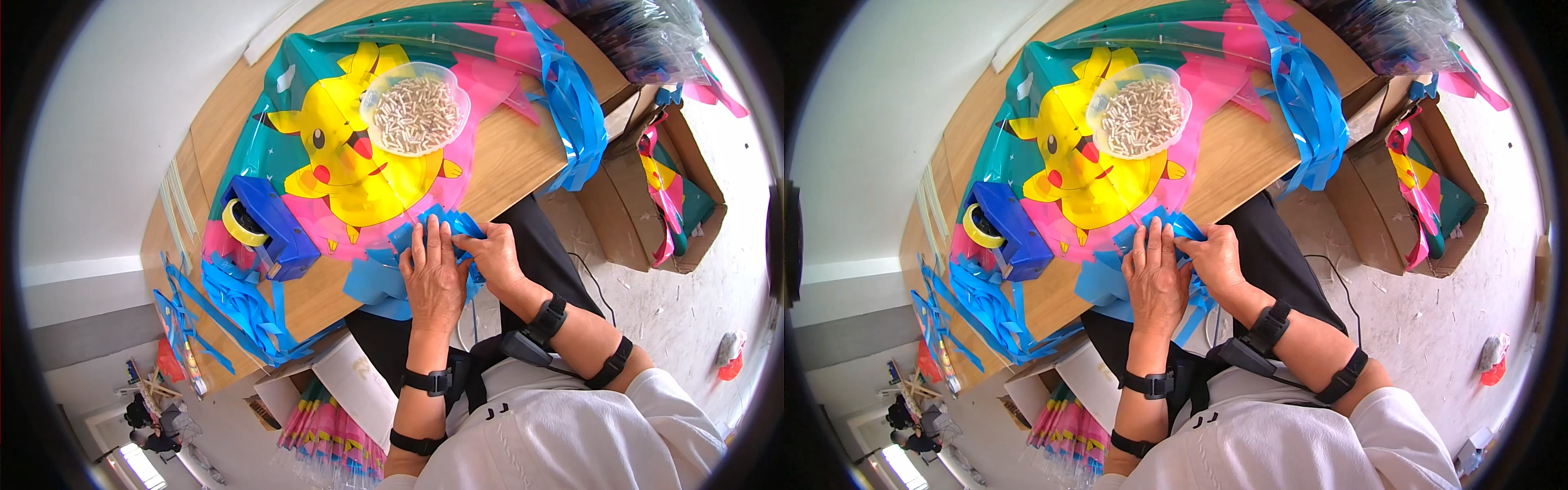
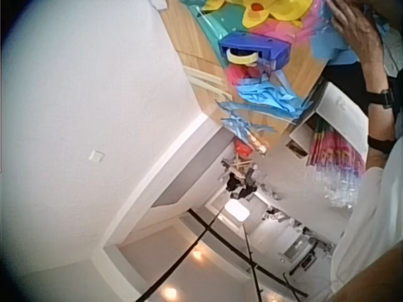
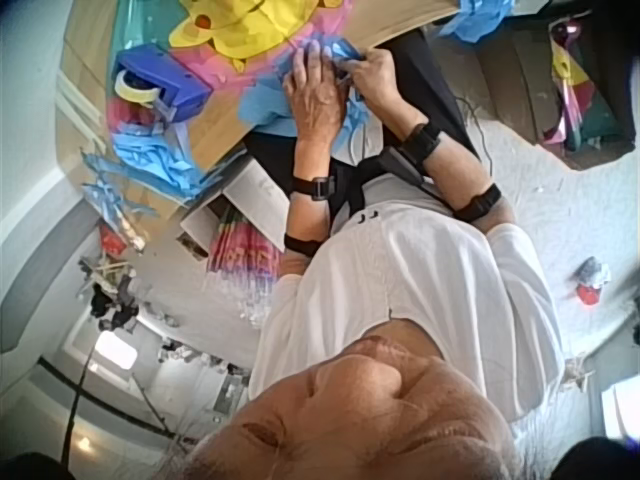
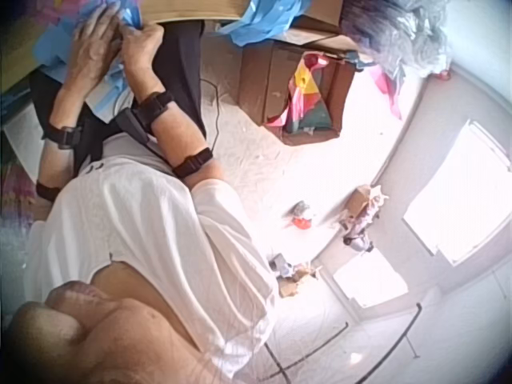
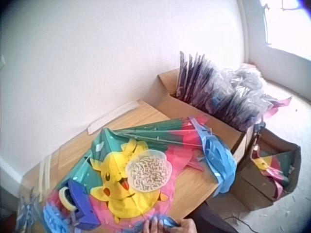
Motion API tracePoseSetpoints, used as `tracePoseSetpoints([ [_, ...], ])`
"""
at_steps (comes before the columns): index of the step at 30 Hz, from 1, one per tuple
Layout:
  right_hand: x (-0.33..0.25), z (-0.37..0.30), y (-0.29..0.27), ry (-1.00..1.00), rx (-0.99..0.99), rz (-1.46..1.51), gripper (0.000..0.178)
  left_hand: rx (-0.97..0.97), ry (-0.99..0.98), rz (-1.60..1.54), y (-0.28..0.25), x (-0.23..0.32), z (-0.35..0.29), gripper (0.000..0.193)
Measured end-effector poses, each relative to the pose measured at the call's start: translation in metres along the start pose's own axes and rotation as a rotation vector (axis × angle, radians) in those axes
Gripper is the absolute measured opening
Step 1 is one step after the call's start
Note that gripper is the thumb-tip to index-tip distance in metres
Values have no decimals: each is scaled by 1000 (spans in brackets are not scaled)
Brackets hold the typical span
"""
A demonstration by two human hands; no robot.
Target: The recorder is attaching decorative blue plastic strips to a Pikachu-themed kite using tape and a tape dispenser.
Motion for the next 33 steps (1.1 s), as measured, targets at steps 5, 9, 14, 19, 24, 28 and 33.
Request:
tracePoseSetpoints([
  [5, 1, 1, 0, -10, 4, -1, 18, -15, -15, -12, 0, 0, 1, 59],
  [9, -30, -9, -11, -235, 123, -346, 18, -20, -28, -5, 0, -2, 1, 59],
  [14, -65, -29, 8, -519, 20, -699, 34, 2, -1, 24, 5, -6, -1, 55],
  [19, -69, -24, 15, -521, -59, -932, 37, 42, -15, -20, 1, -7, -1, 52],
  [24, -72, -26, 20, -514, -115, -1005, 45, 109, 58, -108, -12, -6, 0, 37],
  [28, -68, -28, 22, -495, -174, -1061, 52, 273, 46, -305, -49, -24, -10, 35],
  [33, -57, -27, 24, -462, -147, -1075, 57, 781, -130, -245, -143, -81, -44, 16],
])
Point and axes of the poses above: each hand's wrist, its own z-axis towards the middle knuckle, its own y-axis out of the palm, x = y × z, the point moved 9 cm from there along z, towards the middle knuckle, and after that the axes turned 15 degrees about -z, right-handed, at the moved point
